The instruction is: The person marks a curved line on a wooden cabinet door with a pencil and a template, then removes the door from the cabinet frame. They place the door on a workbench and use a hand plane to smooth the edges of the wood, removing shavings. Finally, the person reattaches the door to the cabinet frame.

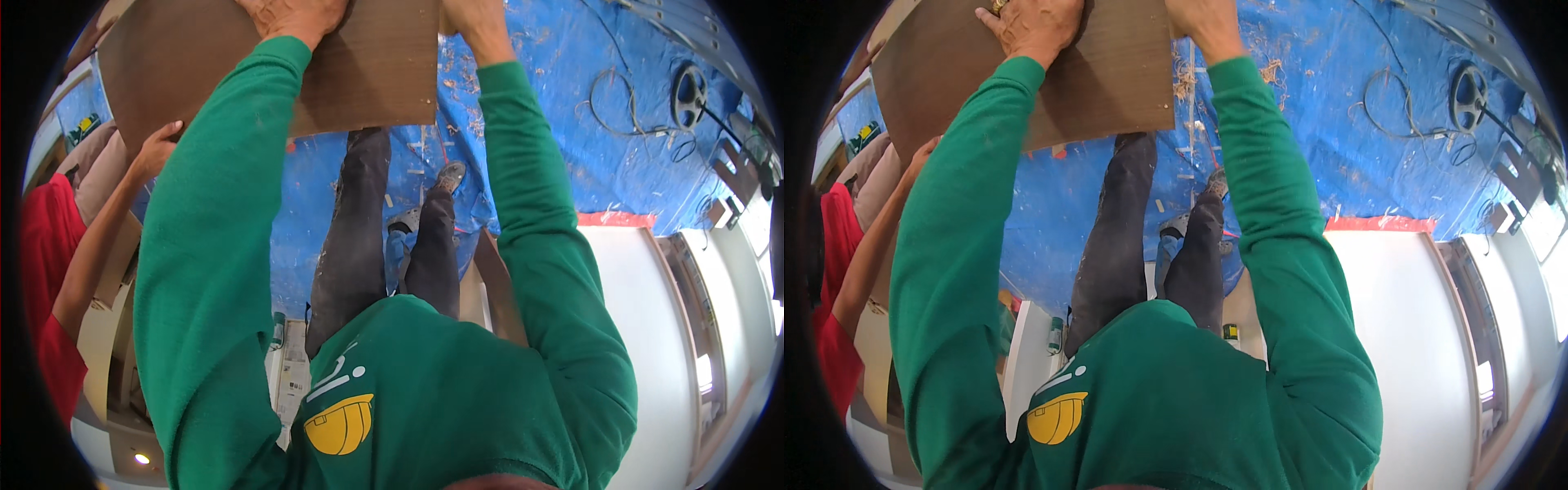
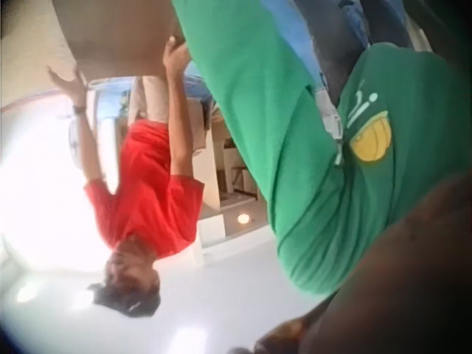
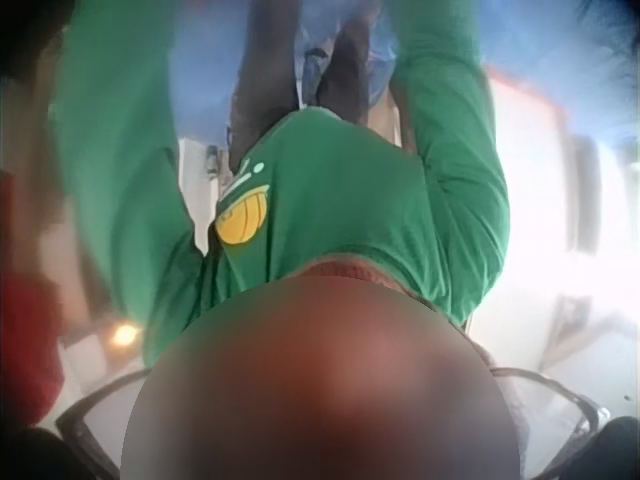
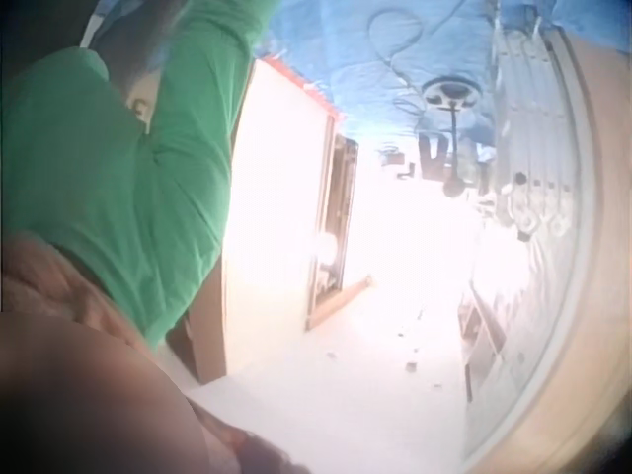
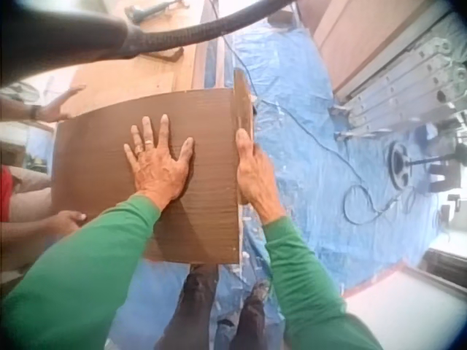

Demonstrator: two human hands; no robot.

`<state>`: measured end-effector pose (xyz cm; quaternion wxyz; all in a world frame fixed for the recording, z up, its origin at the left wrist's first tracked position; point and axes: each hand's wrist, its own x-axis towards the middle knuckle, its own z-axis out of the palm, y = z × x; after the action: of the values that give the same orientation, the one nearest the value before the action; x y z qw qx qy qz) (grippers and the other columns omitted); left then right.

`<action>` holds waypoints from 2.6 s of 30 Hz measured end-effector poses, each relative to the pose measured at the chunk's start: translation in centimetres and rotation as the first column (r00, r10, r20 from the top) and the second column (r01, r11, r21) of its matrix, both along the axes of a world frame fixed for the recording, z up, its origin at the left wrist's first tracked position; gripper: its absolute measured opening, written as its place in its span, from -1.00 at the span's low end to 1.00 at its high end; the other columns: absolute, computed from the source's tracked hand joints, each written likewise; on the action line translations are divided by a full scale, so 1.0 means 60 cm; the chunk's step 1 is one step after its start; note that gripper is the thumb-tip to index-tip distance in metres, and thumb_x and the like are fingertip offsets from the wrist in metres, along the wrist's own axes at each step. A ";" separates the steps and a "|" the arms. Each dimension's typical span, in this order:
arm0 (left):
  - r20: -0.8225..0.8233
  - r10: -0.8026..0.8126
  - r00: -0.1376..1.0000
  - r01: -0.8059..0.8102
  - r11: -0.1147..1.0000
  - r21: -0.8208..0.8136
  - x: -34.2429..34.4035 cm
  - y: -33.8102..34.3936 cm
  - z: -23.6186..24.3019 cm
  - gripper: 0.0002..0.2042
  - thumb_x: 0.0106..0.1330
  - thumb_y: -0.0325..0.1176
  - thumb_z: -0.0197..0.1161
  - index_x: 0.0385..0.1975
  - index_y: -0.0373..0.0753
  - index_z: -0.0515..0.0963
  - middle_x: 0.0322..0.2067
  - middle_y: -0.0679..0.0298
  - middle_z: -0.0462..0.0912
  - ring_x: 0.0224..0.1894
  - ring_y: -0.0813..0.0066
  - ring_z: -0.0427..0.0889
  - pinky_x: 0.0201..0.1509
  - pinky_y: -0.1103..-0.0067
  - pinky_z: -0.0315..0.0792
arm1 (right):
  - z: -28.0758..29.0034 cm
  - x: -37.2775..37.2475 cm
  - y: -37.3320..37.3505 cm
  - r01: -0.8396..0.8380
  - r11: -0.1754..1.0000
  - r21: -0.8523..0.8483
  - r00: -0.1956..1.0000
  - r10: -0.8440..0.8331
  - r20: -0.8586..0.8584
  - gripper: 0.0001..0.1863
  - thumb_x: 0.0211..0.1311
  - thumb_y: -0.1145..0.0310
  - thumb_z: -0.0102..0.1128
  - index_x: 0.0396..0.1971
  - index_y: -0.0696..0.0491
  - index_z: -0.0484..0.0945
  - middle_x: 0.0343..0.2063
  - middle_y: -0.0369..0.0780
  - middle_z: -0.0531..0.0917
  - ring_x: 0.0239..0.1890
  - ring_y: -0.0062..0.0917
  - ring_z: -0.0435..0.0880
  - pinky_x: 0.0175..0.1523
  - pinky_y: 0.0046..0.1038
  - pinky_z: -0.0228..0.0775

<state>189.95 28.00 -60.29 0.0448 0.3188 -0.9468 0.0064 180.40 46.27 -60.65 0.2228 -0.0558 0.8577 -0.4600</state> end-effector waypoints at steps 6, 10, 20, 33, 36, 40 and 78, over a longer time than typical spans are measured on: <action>0.031 0.047 0.998 -0.045 0.997 -0.068 0.024 -0.027 0.013 -0.19 0.54 0.33 -0.02 0.66 0.00 0.14 0.67 -0.04 -0.01 0.70 -0.16 -0.14 0.70 -0.09 -0.29 | 0.027 0.175 0.071 -0.022 0.995 -0.098 0.995 0.031 0.096 -0.07 0.52 -0.41 -0.11 0.05 0.37 0.53 -0.21 0.33 0.69 -0.10 0.25 0.70 -0.02 0.00 0.52; 0.048 0.062 0.997 -0.060 0.997 -0.042 0.027 -0.027 0.030 -0.19 0.54 0.32 -0.02 0.67 0.01 0.12 0.67 -0.03 -0.01 0.70 -0.15 -0.14 0.70 -0.08 -0.28 | 0.038 0.350 0.175 0.073 0.992 -0.100 0.951 -0.039 0.308 -0.25 0.55 -0.28 0.05 -0.11 0.30 0.53 -0.47 0.02 0.67 -0.44 -0.18 0.68 -0.27 -0.16 0.49; 0.065 0.099 0.993 -0.098 0.995 -0.019 0.050 -0.023 0.050 -0.19 0.54 0.32 -0.01 0.68 0.03 0.10 0.67 -0.01 -0.02 0.70 -0.13 -0.14 0.71 -0.07 -0.30 | 0.027 0.348 0.174 0.221 0.957 -0.188 0.891 -0.120 0.438 -0.32 0.60 -0.26 0.00 -0.15 0.20 0.55 -0.49 -0.20 0.65 -0.47 -0.53 0.61 -0.34 -0.38 0.46; -0.013 0.058 0.998 -0.057 0.997 0.052 0.041 -0.020 0.034 -0.18 0.52 0.29 0.05 0.65 -0.04 0.16 0.65 -0.07 0.03 0.69 -0.18 -0.12 0.70 -0.08 -0.30 | 0.118 0.294 0.226 0.245 0.916 -0.318 0.904 -0.098 0.415 -0.54 0.27 0.31 0.53 0.06 0.16 0.56 -0.30 -0.35 0.65 -0.28 -0.64 0.63 -0.16 -0.48 0.53; -0.181 -0.050 0.982 0.097 0.961 0.259 0.033 0.001 0.020 -0.20 0.53 0.26 0.05 0.64 -0.08 0.18 0.64 -0.10 0.06 0.68 -0.20 -0.10 0.70 -0.09 -0.28 | 0.152 0.363 0.325 0.319 0.943 -0.096 0.849 -0.239 0.472 -0.50 0.24 0.31 0.53 0.08 0.18 0.55 -0.33 -0.34 0.65 -0.25 -0.63 0.63 -0.13 -0.46 0.54; -0.223 0.033 0.974 0.168 0.551 0.817 0.181 0.122 0.145 -0.35 0.57 0.33 -0.02 0.04 -0.25 0.59 -0.07 0.09 0.57 0.02 0.23 0.52 0.10 0.26 0.36 | 0.133 0.490 0.445 0.032 0.992 0.126 0.949 -0.070 0.309 -0.40 0.12 0.37 0.55 0.15 0.20 0.51 -0.19 -0.08 0.72 -0.17 -0.22 0.76 -0.05 -0.25 0.60; -0.021 -0.316 0.948 0.032 0.029 0.999 0.298 0.486 0.272 0.28 0.31 0.14 0.45 0.60 -0.55 -0.39 0.25 -0.40 0.52 0.20 -0.27 0.67 0.34 0.21 0.54 | 0.143 0.488 0.447 0.670 0.330 -0.666 0.716 -0.047 0.697 0.34 0.05 -0.63 0.28 0.56 0.16 0.21 0.41 0.04 0.46 0.34 -0.10 0.56 0.43 0.02 0.42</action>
<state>207.80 57.16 -43.99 -0.2842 0.1400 -0.7200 -0.6174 209.69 73.08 -52.09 0.2839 0.1772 0.3566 -0.8723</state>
